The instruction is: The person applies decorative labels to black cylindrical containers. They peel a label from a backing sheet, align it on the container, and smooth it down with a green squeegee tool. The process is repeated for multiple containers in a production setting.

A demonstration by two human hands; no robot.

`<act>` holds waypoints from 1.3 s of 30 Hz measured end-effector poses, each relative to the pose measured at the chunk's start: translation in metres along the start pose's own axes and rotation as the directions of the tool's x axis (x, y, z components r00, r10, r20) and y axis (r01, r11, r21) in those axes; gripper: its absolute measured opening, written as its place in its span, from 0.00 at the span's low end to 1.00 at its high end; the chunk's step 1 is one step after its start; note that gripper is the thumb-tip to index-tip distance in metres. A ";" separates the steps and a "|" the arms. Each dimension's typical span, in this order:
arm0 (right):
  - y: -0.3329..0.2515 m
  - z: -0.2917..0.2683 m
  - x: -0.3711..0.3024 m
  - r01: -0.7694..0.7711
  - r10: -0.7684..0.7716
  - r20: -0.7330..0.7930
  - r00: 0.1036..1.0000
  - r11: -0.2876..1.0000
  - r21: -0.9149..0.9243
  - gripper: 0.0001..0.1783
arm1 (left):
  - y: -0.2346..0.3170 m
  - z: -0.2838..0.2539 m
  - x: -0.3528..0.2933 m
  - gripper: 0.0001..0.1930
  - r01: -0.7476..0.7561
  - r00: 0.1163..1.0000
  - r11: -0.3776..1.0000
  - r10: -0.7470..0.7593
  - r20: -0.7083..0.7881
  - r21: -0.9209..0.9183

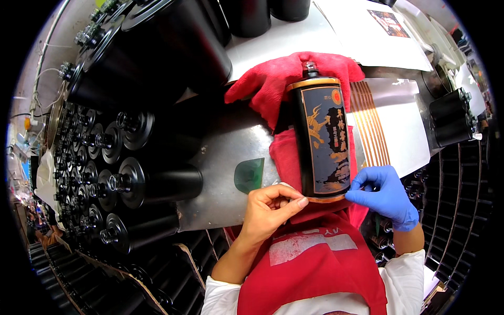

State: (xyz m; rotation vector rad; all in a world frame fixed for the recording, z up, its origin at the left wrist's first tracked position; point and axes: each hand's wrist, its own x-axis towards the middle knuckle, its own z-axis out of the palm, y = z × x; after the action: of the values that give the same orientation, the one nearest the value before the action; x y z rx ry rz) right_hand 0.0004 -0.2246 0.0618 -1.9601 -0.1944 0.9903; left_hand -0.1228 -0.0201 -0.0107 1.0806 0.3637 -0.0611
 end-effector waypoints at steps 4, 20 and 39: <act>0.001 0.001 0.001 0.005 -0.005 -0.010 1.000 1.000 -0.018 0.09 | -0.003 -0.004 0.002 0.03 0.033 0.999 0.999 -0.033 0.000 -0.008; -0.002 0.005 -0.002 -0.027 0.027 -0.009 1.000 0.999 0.039 0.07 | -0.002 -0.007 0.002 0.04 -0.035 0.999 0.994 0.035 0.001 -0.106; -0.005 0.008 -0.002 -0.079 0.079 -0.071 0.994 0.997 0.007 0.06 | -0.007 -0.014 0.007 0.03 -0.012 0.998 0.996 0.007 0.057 0.089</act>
State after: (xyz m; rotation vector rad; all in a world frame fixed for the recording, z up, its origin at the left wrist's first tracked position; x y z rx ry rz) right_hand -0.0054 -0.2175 0.0647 -2.0091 -0.0756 0.9688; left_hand -0.1215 -0.0105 -0.0245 1.1661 0.3075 -0.1000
